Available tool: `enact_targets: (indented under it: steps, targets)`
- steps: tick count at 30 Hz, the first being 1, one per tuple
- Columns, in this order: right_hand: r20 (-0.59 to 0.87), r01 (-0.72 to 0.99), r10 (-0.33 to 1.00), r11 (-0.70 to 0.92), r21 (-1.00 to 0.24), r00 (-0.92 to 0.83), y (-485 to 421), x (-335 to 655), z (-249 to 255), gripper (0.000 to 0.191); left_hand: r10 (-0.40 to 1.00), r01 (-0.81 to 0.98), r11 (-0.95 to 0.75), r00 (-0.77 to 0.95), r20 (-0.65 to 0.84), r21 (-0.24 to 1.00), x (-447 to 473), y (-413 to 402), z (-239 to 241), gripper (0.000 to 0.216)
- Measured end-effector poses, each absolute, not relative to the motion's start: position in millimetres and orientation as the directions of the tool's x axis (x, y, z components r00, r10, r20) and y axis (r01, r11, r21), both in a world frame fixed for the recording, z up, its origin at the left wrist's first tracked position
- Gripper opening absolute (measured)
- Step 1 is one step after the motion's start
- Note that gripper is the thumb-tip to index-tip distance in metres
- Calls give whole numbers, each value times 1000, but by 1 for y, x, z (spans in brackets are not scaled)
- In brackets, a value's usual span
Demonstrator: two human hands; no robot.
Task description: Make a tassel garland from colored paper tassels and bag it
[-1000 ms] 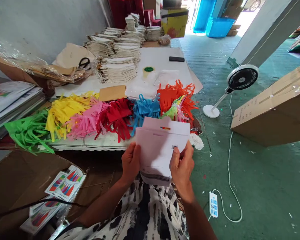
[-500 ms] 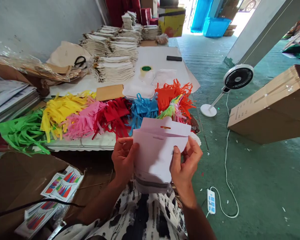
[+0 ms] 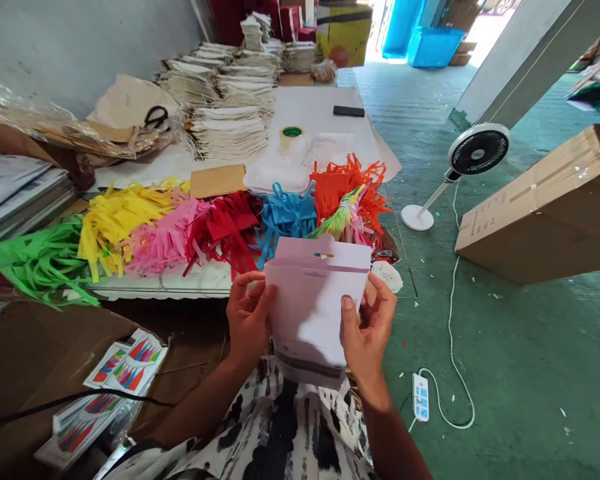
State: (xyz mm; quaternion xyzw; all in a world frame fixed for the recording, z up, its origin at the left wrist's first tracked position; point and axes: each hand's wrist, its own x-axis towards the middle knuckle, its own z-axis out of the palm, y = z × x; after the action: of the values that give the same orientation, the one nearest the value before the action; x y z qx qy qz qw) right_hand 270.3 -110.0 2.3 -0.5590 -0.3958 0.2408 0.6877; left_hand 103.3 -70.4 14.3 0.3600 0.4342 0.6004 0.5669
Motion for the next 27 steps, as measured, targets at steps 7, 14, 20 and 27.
enact_targets:
  steps: [7, 14, 20, 27]
  targets:
    - [343, 291, 640, 190, -938, 688, -116, 275, -8, 41, 995, -475, 12, -81, -57, 880, 106, -66, 9, 29]
    - [416, 381, 511, 178, -907, 752, -118, 275, -11, 43, 985, -433, -87, -172, 12, 897, 115, -68, 8, 27]
    - [441, 429, 520, 151, -891, 732, -123, 285, -12, 30, 978, -502, -38, -196, -71, 864, 119, -68, -5, 25]
    - [413, 374, 530, 186, -909, 740, -124, 290, -3, 19, 990, -539, 10, -114, -85, 842, 118, -67, -2, 23]
